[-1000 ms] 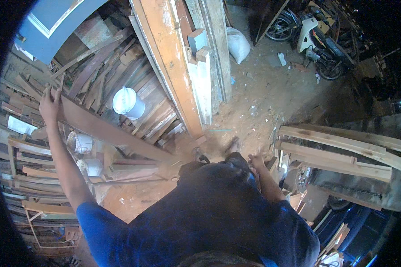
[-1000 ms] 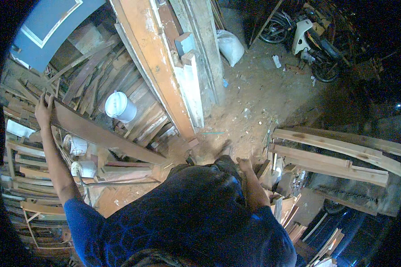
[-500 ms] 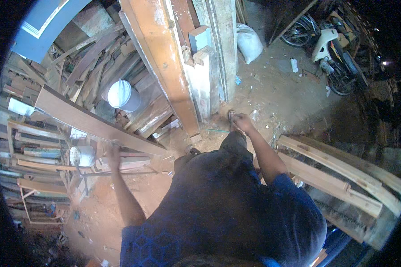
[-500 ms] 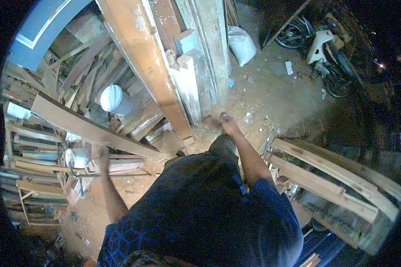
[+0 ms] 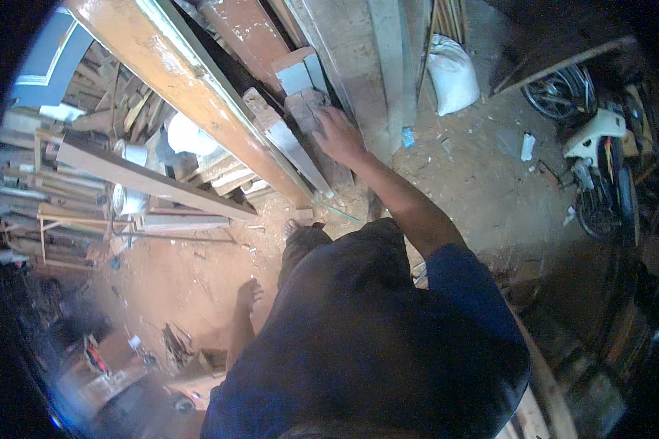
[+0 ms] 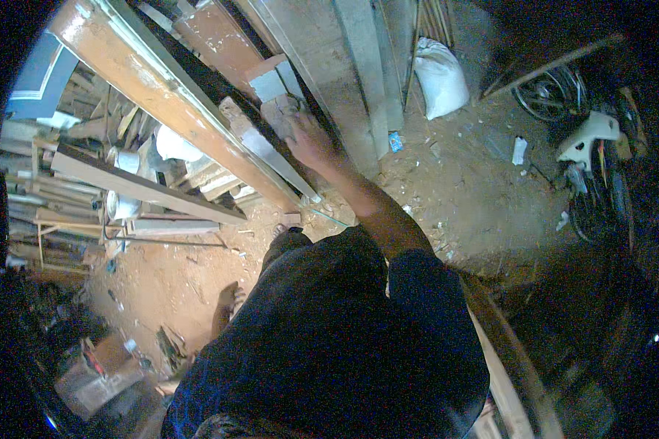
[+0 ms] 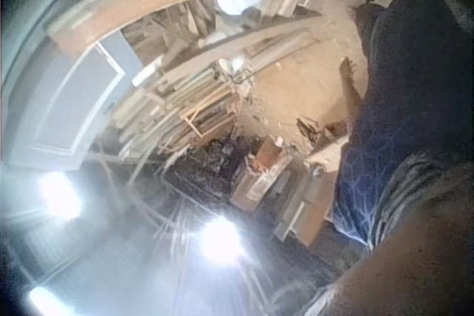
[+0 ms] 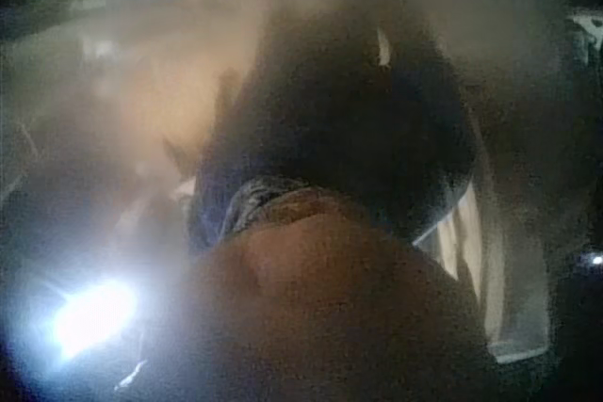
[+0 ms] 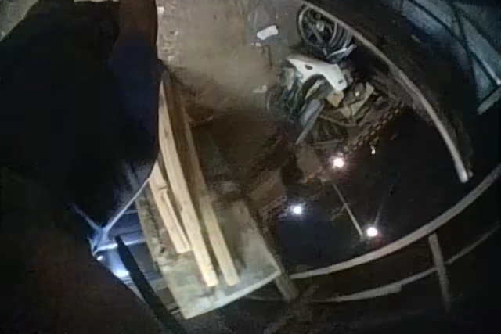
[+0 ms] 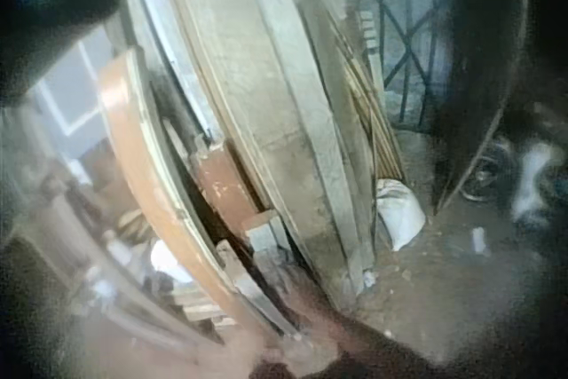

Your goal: The person uses a circular saw to cut a long plank of wood into smaller pieces on a workbench. They measure the wood with a tape measure and mark it with a pencil before cutting. The person also uses a hammer to split a piece of wood and stacks the cut pieces.

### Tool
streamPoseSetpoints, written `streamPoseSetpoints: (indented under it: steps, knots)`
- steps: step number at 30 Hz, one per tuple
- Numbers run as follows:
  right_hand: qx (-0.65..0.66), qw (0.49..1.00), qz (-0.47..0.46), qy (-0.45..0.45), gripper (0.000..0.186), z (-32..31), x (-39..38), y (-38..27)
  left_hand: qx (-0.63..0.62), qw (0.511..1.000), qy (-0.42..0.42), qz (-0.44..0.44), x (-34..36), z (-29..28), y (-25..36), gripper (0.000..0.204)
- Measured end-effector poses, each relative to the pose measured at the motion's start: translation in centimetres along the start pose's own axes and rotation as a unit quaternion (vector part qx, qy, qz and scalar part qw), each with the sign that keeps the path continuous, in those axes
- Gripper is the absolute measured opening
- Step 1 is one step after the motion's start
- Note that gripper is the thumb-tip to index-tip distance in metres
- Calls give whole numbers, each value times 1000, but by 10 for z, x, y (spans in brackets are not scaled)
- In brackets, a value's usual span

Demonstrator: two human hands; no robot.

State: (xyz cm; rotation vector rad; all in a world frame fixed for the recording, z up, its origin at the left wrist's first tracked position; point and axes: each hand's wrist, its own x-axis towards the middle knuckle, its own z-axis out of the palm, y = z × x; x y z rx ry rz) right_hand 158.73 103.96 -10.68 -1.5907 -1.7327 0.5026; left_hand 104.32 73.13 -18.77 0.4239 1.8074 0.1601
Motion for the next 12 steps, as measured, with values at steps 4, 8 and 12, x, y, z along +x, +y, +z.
streamPoseSetpoints:
  steps: [4,8,12]
  knots:
    - [-122,982,-140,-30,65,4,63,30,-2,987,93,128,-59,68,61,51]
    - [-147,974,-146,-88,76,1,62,46,40,980,130,142,-108,107,73,53]
    - [-95,978,-106,-155,94,-29,41,49,62,982,145,107,-113,132,47,57]
